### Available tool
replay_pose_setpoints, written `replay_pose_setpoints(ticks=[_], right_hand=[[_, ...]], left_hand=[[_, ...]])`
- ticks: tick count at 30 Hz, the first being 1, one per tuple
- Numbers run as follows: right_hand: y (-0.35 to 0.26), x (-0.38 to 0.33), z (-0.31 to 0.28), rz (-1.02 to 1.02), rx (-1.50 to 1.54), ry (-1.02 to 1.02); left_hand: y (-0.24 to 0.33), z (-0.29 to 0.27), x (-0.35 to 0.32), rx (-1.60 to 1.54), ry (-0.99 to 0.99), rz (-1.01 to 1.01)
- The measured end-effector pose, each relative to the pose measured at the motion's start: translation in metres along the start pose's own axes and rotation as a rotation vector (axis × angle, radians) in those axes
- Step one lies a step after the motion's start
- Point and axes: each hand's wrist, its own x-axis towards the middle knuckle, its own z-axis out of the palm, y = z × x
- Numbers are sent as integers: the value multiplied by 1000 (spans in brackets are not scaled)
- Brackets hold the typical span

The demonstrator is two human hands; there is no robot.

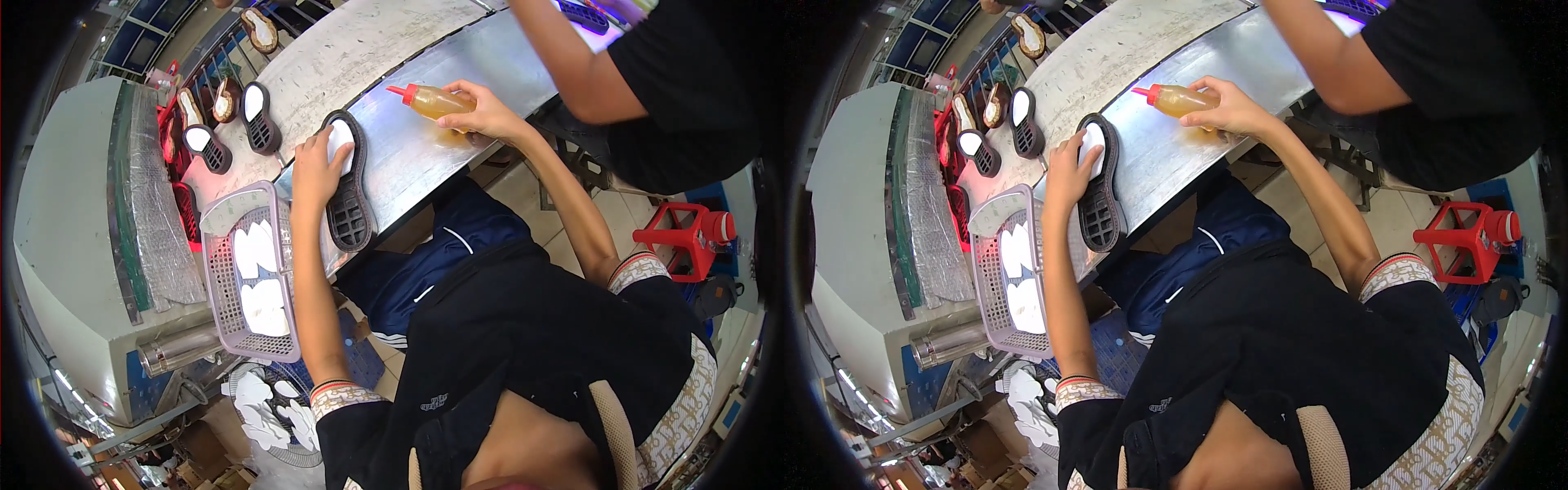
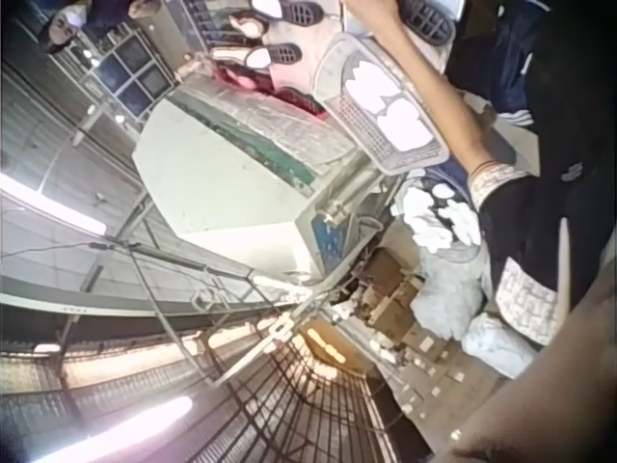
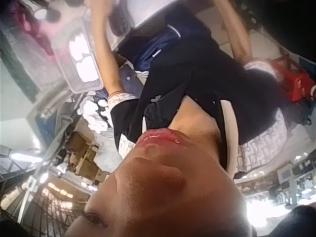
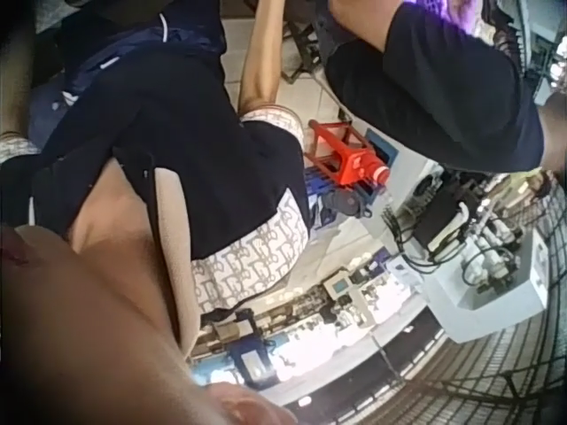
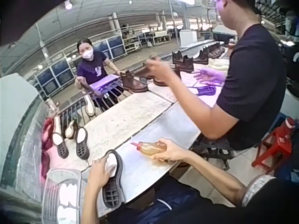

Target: The recorder is seen applying adhesive from a squeeze bottle onto white shoe insole components and then placing them onto shoe soles on an assembly line conveyor.

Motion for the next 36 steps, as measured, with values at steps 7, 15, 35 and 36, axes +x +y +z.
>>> replay_pose_setpoints(ticks=[7,15,35,36], right_hand=[[-2,6,3,86,135,67],[20,37,23,-213,329,355],[19,35,23,-244,-42,399],[17,34,24,-214,-50,395]], left_hand=[[-22,-25,-21,-5,-144,123],[-32,-16,-19,-50,-203,136],[-12,-18,3,180,-261,242],[-12,-21,2,202,-222,227]])
